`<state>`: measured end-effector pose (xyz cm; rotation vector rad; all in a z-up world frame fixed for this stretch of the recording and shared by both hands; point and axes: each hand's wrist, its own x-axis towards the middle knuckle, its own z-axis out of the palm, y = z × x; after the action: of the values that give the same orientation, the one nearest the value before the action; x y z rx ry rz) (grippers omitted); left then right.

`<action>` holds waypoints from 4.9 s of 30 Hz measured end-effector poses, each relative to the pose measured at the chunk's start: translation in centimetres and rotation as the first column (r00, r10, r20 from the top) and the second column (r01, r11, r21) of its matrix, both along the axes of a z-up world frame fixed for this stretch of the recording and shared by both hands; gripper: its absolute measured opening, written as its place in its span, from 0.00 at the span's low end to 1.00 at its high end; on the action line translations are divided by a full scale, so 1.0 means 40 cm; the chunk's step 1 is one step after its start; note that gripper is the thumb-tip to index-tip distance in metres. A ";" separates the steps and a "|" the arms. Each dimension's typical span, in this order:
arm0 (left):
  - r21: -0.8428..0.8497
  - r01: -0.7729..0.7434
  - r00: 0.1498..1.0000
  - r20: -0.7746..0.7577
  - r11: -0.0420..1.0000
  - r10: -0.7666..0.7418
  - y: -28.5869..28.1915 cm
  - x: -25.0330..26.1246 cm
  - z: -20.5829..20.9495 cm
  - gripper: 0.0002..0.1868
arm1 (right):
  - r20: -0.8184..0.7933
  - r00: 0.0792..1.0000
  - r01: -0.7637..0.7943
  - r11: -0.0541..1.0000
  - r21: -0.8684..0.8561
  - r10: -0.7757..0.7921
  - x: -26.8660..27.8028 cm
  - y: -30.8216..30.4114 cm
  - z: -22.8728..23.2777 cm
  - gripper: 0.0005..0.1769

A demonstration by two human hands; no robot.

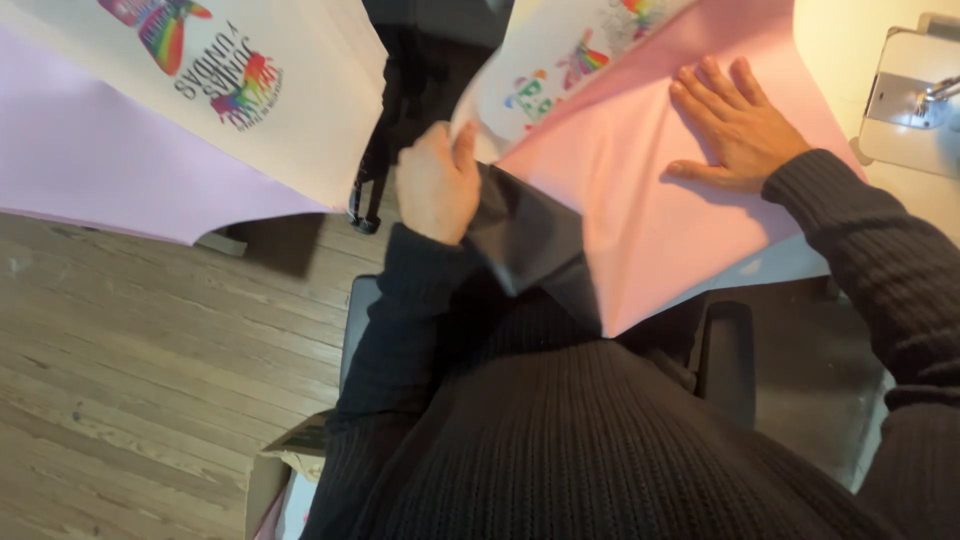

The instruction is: Sewing and assembling a custom leather or vinyl bag using an industrial sewing machine.

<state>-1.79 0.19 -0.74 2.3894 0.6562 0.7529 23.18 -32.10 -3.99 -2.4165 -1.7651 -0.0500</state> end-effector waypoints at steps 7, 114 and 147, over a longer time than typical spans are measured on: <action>-0.124 0.076 0.988 0.144 0.989 -0.058 0.104 -0.008 -0.046 0.20 | 0.210 0.924 0.262 0.929 0.263 -0.320 -0.198 -0.097 0.036 0.53; -0.957 -0.021 0.922 0.093 0.288 0.377 0.035 0.176 -0.584 0.34 | -0.087 0.935 -0.350 0.934 -0.071 0.344 0.013 0.673 -0.041 0.34; -0.962 0.204 0.865 0.263 0.179 0.427 -0.004 0.363 -0.776 0.21 | -0.213 0.958 -0.199 0.980 0.000 0.195 0.056 0.273 -0.220 0.28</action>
<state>12.74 0.01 -31.79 0.8224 0.7622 0.6208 25.43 -21.18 -12.79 -2.1527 -1.9018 0.2409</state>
